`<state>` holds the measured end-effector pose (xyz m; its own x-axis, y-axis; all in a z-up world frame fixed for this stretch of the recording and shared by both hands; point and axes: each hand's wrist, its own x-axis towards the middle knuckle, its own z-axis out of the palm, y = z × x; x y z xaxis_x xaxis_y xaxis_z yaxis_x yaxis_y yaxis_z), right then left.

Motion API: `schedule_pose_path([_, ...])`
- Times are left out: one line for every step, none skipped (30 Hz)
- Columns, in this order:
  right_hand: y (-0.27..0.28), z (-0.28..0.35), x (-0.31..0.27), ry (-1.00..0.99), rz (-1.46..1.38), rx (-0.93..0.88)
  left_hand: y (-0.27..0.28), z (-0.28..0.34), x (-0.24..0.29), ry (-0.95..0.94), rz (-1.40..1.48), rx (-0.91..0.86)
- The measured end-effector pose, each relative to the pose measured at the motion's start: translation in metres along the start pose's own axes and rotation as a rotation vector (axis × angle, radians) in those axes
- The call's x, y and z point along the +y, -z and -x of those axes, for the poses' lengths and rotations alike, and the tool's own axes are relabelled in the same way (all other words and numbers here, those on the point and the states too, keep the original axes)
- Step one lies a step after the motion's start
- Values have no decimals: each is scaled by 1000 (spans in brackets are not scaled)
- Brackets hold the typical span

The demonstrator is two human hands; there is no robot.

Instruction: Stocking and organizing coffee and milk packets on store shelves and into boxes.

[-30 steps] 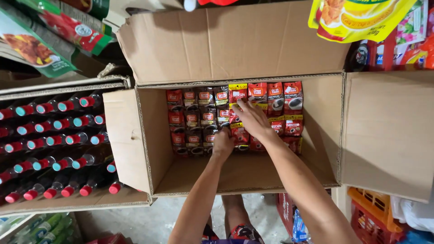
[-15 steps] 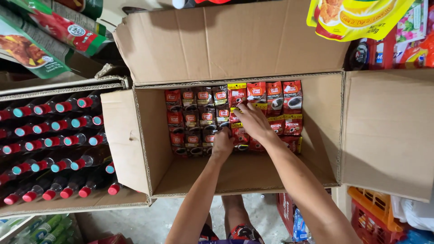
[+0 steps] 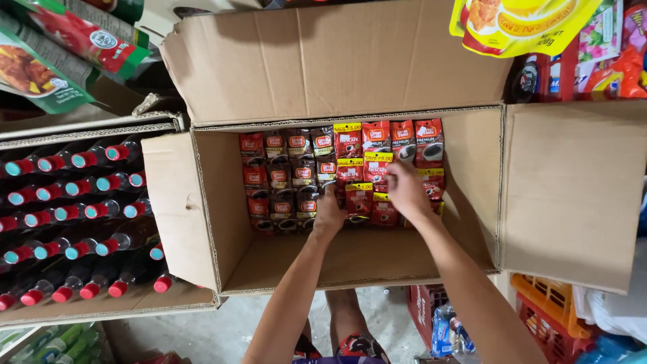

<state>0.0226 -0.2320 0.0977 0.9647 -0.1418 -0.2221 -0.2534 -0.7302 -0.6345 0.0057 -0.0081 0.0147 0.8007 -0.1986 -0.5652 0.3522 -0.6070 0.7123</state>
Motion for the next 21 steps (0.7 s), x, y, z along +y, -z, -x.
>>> schedule_pose_path([1,4,10,1,-1,-1,2,2,5,1,0,1])
schedule_pose_path([2,7,20,-121,20,-78,4,5,9,21,33,23])
schedule_pose_path([4,10,31,-243,42,-155,6,6,15,39,67,44])
schedule_pose_path([5,12,27,-242,43,-154,15,9,34,37,67,45])
schedule_pose_path([7,15,24,-259,9,-212,23,14,53,87,-74,-7])
schedule_pose_path([9,19,21,-276,-24,-271,31,18,73,136,-215,-58])
schedule_pose_path([9,19,17,-275,-24,-270,26,17,71,136,-214,-58])
schedule_pose_path([9,19,13,-222,11,-332,22,15,70,134,-387,-114])
schedule_pose_path([7,21,8,-171,43,-396,18,14,67,135,-563,-172])
schedule_pose_path([7,21,4,-171,41,-397,20,17,71,136,-565,-173])
schedule_pose_path([6,21,0,-245,219,-458,22,19,75,115,-646,-242])
schedule_pose_path([6,20,-5,-317,399,-516,24,21,79,93,-725,-311])
schedule_pose_path([-2,23,8,-320,397,-513,17,18,68,90,-728,-312])
schedule_pose_path([-9,25,20,-331,454,-474,11,16,56,27,-779,-305])
schedule_pose_path([-16,26,33,-341,514,-437,3,13,44,-36,-826,-297])
schedule_pose_path([-9,24,20,-342,515,-435,-1,11,37,-39,-826,-298])
schedule_pose_path([-3,22,7,-413,448,-412,-5,10,29,-49,-810,-289])
schedule_pose_path([4,20,-6,-482,382,-387,-9,8,20,-58,-793,-280])
schedule_pose_path([-1,21,4,-480,383,-387,-6,11,26,-58,-792,-278])
schedule_pose_path([-6,22,14,-439,329,-367,-2,14,32,-42,-780,-301])
schedule_pose_path([-12,23,23,-398,275,-347,2,17,37,-24,-768,-323])
